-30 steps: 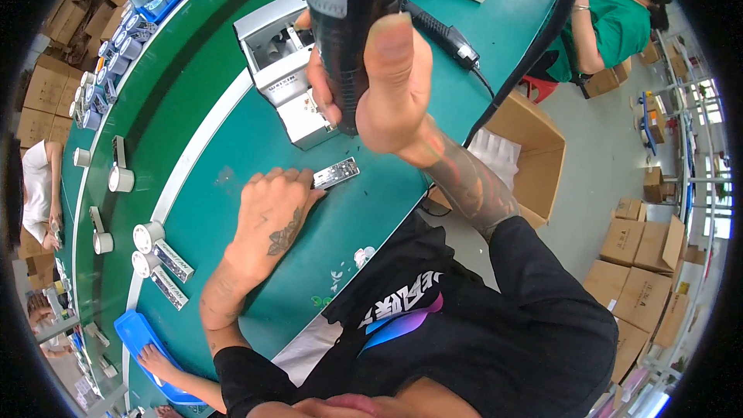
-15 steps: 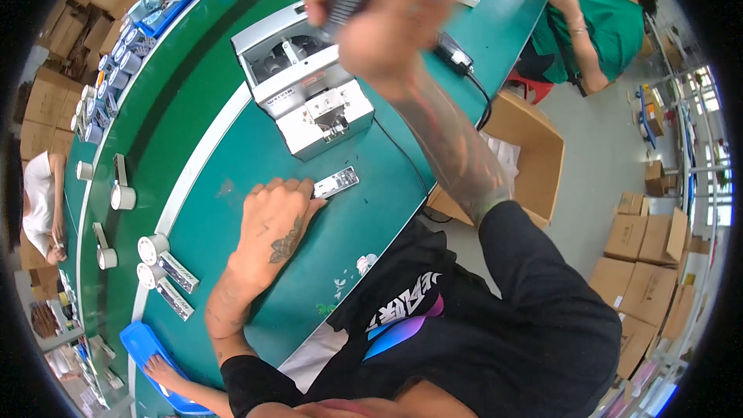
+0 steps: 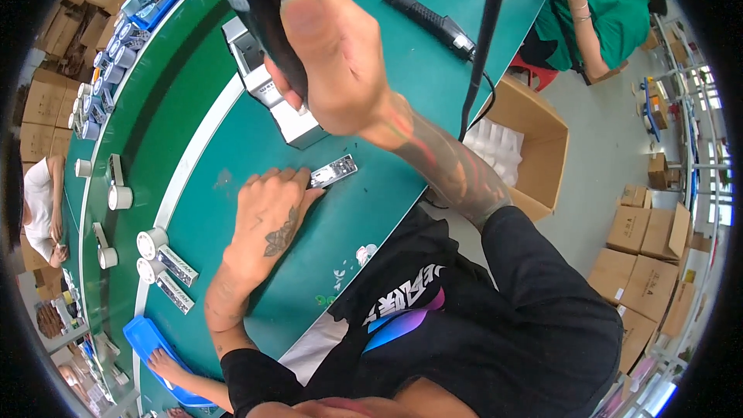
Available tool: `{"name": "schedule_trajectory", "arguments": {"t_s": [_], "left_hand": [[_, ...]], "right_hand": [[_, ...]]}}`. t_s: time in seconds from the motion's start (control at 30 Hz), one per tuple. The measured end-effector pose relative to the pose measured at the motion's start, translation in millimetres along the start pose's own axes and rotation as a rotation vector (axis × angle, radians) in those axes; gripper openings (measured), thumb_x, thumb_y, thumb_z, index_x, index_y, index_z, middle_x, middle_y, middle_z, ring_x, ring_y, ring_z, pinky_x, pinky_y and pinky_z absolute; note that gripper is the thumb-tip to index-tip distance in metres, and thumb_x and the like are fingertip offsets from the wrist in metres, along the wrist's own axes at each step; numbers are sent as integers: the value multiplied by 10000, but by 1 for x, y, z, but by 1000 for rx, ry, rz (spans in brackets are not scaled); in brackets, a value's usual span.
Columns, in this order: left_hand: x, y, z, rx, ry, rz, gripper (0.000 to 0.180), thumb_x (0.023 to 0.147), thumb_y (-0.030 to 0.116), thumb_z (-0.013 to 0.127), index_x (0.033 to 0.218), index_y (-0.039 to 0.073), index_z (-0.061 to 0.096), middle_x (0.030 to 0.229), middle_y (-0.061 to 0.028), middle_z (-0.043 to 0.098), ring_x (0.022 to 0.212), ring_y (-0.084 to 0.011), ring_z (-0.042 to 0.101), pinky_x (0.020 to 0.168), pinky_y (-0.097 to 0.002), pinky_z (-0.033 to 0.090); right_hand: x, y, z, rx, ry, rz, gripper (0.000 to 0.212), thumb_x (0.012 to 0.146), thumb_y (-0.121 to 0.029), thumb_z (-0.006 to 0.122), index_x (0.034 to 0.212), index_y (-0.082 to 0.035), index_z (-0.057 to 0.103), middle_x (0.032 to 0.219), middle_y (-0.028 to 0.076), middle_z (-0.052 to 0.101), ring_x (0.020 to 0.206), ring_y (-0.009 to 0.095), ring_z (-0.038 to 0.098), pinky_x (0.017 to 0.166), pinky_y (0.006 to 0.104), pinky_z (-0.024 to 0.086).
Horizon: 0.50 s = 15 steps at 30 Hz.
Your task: The person fastens electronic components onto small PCB boards using an electric screwdriver, securing them with screws from plastic trays.
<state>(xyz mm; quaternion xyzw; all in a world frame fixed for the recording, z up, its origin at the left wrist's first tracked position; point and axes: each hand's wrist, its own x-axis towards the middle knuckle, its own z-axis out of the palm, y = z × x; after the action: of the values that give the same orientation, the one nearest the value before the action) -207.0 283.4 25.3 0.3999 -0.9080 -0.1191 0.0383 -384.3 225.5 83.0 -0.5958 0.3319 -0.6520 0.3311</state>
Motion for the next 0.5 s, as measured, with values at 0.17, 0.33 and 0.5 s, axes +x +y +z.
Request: {"name": "schedule_trajectory", "arguments": {"t_s": [0.17,0.33,0.5], "left_hand": [[0,-2,1,26,-1,11,185,902,235,697,844,64,658,813,-100,684,825,-263,675,740,-395,508],[0,-3,-1,-8,-1,7,192,904,231,693,834,57,647,804,-110,676,819,-280,669,733,-409,503],[2,-2,-3,-20,-5,28,197,905,229,692,838,50,643,803,-115,669,815,-288,662,723,-418,497]], "right_hand": [[-33,0,-14,127,-29,216,1069,848,-926,286,1261,46,455,621,82,543,444,122,469,448,264,404],[-45,-4,-20,160,-93,272,1067,837,-938,276,1266,27,429,641,79,541,446,122,471,456,271,425],[-54,6,-22,170,-58,306,1054,838,-936,284,1259,19,429,633,76,536,450,123,477,452,270,421]]}}
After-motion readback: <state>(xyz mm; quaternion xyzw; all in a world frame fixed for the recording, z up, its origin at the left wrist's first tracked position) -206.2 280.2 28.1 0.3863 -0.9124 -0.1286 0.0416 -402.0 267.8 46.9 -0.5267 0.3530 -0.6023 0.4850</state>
